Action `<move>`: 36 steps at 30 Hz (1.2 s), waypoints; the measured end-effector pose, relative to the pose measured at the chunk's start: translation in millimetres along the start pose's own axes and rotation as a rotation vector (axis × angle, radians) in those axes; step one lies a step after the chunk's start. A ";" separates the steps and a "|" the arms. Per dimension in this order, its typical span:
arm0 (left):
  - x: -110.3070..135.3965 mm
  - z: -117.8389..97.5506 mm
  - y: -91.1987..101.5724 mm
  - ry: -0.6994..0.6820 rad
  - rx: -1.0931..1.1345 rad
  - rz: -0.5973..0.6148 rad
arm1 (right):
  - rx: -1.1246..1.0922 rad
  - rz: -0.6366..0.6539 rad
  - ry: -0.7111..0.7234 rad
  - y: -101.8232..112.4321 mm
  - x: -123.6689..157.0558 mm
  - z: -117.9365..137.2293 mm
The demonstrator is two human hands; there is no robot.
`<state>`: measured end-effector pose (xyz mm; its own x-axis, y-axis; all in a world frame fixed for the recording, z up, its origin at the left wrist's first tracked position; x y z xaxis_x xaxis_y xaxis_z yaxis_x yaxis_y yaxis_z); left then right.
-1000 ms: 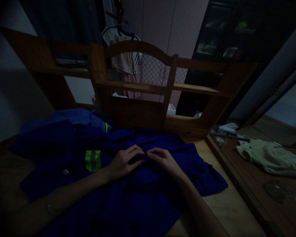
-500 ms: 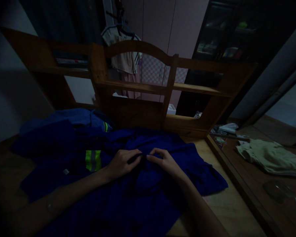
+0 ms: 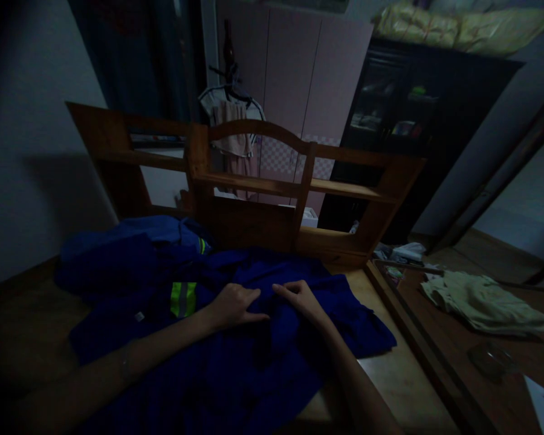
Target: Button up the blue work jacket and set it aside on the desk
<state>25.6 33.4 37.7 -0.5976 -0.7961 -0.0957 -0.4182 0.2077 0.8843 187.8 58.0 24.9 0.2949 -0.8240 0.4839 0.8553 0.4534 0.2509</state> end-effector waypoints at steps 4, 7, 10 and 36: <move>-3.6 -4.3 14.0 -0.168 -0.195 -0.010 | 0.271 -0.043 0.066 43.9 15.5 16.7; -15.5 28.2 57.6 -0.230 -0.315 -0.048 | 0.678 -0.256 0.192 119.8 40.7 32.2; -29.0 90.9 120.6 -0.139 -0.467 -0.116 | 1.233 -0.604 0.175 203.2 77.4 37.1; 25.7 -42.5 32.5 0.105 -0.188 0.229 | 1.272 -0.203 0.506 29.8 171.7 46.6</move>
<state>25.8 -4.5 83.4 -0.5838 -0.7970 0.1546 -0.1411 0.2872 0.9474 244.0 -54.1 154.6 0.5683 -0.8205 0.0614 0.0094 0.0810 0.9967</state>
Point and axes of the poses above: each hand's wrist, its own x-axis away from the middle knuckle, its own y-axis out of the back of the hand, z = x × y, the point moved 6 cm from there along -x, towards the middle knuckle, and after that the axes turned 2 degrees about x, right-handed, at the moved point
